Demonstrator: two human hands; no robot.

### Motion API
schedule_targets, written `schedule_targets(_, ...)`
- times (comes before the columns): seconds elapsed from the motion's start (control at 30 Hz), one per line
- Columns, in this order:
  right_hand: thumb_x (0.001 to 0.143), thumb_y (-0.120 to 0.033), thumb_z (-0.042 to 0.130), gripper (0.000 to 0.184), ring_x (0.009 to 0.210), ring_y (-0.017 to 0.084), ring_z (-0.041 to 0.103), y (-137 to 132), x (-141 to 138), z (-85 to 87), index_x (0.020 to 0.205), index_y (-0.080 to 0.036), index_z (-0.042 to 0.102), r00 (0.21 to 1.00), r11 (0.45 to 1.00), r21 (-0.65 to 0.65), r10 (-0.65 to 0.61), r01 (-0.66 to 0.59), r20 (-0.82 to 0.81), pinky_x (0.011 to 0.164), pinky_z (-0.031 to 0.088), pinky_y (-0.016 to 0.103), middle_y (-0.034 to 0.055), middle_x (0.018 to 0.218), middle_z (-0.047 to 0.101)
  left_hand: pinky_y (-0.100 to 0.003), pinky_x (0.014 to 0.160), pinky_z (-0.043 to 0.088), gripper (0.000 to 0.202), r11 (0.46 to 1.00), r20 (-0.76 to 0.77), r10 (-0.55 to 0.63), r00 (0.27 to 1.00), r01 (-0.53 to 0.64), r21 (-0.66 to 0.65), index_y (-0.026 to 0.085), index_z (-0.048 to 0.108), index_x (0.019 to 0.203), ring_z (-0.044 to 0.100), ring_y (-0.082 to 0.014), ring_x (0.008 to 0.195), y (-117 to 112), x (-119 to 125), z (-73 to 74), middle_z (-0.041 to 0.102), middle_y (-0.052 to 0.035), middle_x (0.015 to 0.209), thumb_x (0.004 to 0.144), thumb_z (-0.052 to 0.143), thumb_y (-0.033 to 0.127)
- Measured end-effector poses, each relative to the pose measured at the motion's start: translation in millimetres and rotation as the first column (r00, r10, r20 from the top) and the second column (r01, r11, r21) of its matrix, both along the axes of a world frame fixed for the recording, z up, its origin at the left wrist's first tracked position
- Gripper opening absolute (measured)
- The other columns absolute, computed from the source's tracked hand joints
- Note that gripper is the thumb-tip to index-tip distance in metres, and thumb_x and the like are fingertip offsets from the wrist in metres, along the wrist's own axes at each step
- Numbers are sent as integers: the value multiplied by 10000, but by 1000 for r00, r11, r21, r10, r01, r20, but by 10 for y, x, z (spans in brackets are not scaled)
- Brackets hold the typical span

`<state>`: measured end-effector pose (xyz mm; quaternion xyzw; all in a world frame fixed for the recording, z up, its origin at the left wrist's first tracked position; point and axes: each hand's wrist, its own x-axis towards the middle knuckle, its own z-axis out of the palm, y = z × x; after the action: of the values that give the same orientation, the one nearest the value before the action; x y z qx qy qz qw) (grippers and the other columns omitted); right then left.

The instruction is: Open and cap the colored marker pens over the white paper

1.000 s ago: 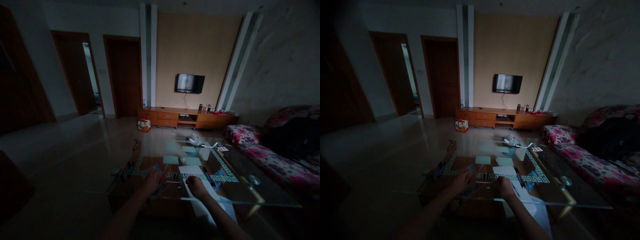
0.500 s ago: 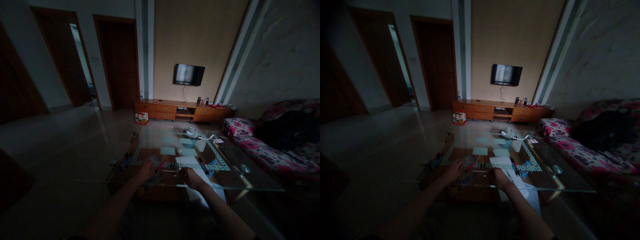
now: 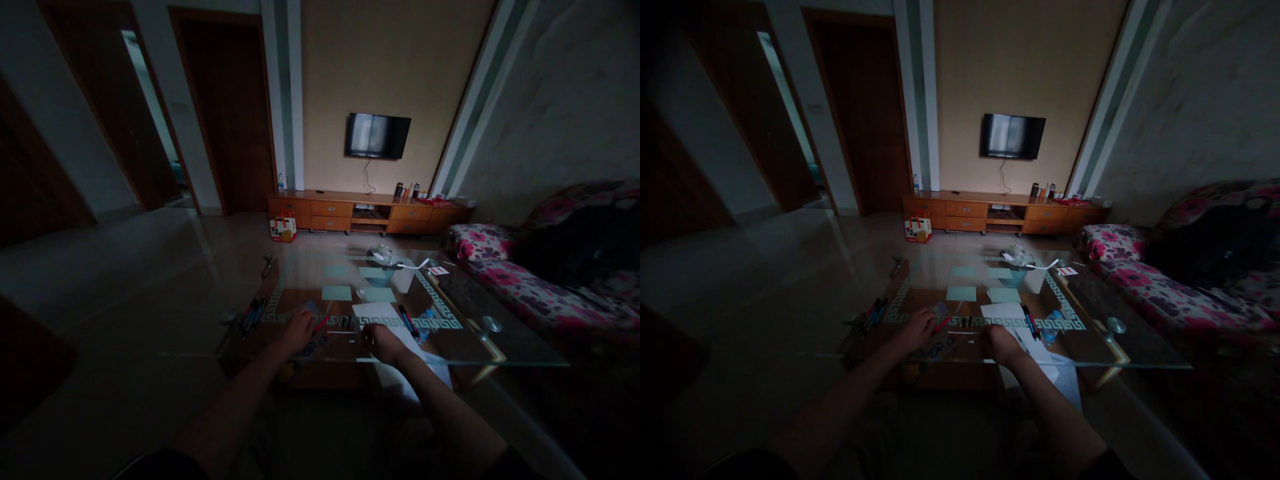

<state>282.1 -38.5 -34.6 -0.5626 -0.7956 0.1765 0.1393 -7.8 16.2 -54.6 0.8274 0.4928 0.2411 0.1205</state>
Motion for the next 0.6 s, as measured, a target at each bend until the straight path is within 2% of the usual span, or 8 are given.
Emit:
schedule_targets(0.17, 812, -114, 539, 200, 777, 165, 620, -9, -114, 38, 938, -150, 690, 998, 1000, 11, 17, -16, -57, 721, 418, 232, 89, 922, 710, -301, 869, 425, 184, 1000, -12, -15, 1000, 15, -7, 172, 618, 893, 555, -189, 948, 13, 68, -32, 579, -74, 990, 942, 458, 249)
schedule_targets(0.3, 824, -127, 558, 197, 852, 179, 629, -16, -212, 37, 969, -158, 687, 995, 999, 21, 50, -48, -88, 769, 428, 233, 94, 988, 706, -303, 867, 425, 169, 997, -10, -68, 998, 67, -25, 176, 619, 966, 551, -205, 983, -3, 111, -35, 585, -81, 1035, 920, 513, 299)
schedule_targets(0.43, 820, -122, 562, 242, 902, 187, 636, -20, -267, 48, 1012, -185, 694, 995, 998, -14, 55, -57, -80, 795, 432, 234, 86, 1028, 704, -297, 835, 434, 156, 993, -10, -89, 996, 88, -76, 176, 623, 986, 564, -196, 942, -13, 133, -61, 594, -78, 1033, 906, 520, 260)
schedule_targets(0.6, 822, -118, 548, 219, 933, 190, 637, -26, -279, 70, 962, -179, 705, 998, 999, -24, 45, -46, -51, 818, 427, 241, 95, 1041, 698, -311, 872, 441, 204, 994, 7, -78, 997, 79, -75, 174, 645, 1010, 563, -195, 955, 24, 131, -102, 612, -79, 1021, 932, 459, 203)
